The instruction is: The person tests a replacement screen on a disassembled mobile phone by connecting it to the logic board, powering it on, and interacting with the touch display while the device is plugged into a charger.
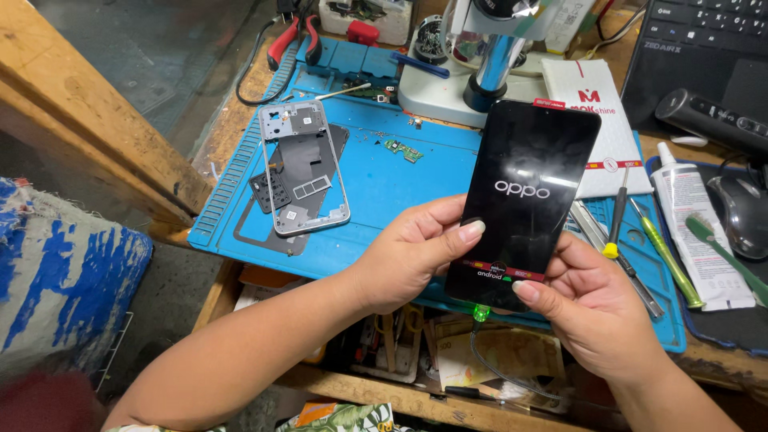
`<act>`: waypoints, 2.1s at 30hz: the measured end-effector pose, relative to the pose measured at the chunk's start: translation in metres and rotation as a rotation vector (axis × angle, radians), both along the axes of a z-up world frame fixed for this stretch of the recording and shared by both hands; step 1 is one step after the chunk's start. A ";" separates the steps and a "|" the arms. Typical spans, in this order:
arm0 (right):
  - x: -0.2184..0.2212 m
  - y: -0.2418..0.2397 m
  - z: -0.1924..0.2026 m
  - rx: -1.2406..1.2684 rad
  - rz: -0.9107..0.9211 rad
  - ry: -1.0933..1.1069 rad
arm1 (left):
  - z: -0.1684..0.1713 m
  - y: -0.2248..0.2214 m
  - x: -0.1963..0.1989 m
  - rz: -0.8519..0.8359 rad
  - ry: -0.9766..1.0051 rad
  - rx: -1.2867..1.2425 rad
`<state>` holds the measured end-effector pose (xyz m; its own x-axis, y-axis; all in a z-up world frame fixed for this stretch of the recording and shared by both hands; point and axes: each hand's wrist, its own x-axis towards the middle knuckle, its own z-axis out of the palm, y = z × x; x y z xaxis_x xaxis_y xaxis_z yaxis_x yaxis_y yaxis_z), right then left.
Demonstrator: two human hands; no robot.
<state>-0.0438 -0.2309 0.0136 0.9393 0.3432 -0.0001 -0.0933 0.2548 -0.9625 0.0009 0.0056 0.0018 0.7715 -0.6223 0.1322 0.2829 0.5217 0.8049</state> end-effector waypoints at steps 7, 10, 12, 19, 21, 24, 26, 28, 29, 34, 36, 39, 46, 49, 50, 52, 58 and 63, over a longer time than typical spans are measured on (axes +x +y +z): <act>0.001 -0.002 -0.003 -0.004 0.002 -0.015 | 0.000 0.000 0.000 -0.009 0.014 0.006; 0.000 -0.004 -0.005 -0.013 -0.017 -0.005 | 0.000 0.001 -0.001 -0.033 0.007 -0.025; -0.001 -0.003 -0.006 0.001 -0.004 -0.018 | 0.000 0.001 -0.002 -0.023 0.010 -0.013; 0.000 -0.003 -0.005 0.018 -0.009 0.003 | 0.000 0.001 -0.001 -0.002 -0.018 -0.002; -0.002 -0.003 -0.006 0.003 -0.015 -0.010 | -0.001 0.001 -0.001 -0.022 -0.002 -0.011; -0.001 -0.002 -0.005 -0.006 -0.016 -0.018 | 0.001 0.001 -0.002 -0.019 -0.010 -0.011; 0.000 -0.002 -0.004 -0.009 -0.017 -0.019 | 0.002 0.001 -0.002 -0.016 -0.015 -0.007; 0.000 -0.002 -0.005 -0.012 -0.017 -0.019 | 0.002 0.002 -0.002 -0.019 -0.010 -0.003; -0.001 -0.001 -0.005 -0.012 -0.020 -0.019 | 0.001 0.002 -0.003 -0.019 -0.009 -0.004; -0.001 0.000 -0.004 -0.010 -0.032 -0.001 | 0.002 0.001 -0.003 -0.009 -0.010 -0.008; -0.001 0.000 -0.004 -0.003 -0.025 0.005 | 0.002 0.001 -0.003 -0.010 -0.007 -0.012; 0.000 0.000 -0.003 -0.011 -0.025 -0.014 | 0.002 0.001 -0.002 0.002 -0.044 -0.011; -0.001 0.003 0.000 -0.035 -0.035 -0.025 | -0.001 -0.001 -0.004 0.039 -0.121 -0.006; -0.002 0.004 0.002 -0.047 -0.031 -0.030 | -0.003 -0.002 -0.004 0.038 -0.114 -0.028; -0.002 0.004 0.003 -0.048 -0.030 -0.027 | -0.004 -0.003 -0.004 0.038 -0.115 -0.031; -0.002 0.005 0.003 -0.050 -0.030 -0.024 | -0.005 -0.003 -0.004 0.039 -0.120 -0.037; -0.003 0.005 0.004 -0.040 -0.032 -0.014 | -0.005 -0.006 -0.007 0.075 -0.194 -0.055; -0.002 0.005 0.002 -0.037 -0.030 -0.014 | -0.005 -0.008 -0.009 0.084 -0.168 -0.060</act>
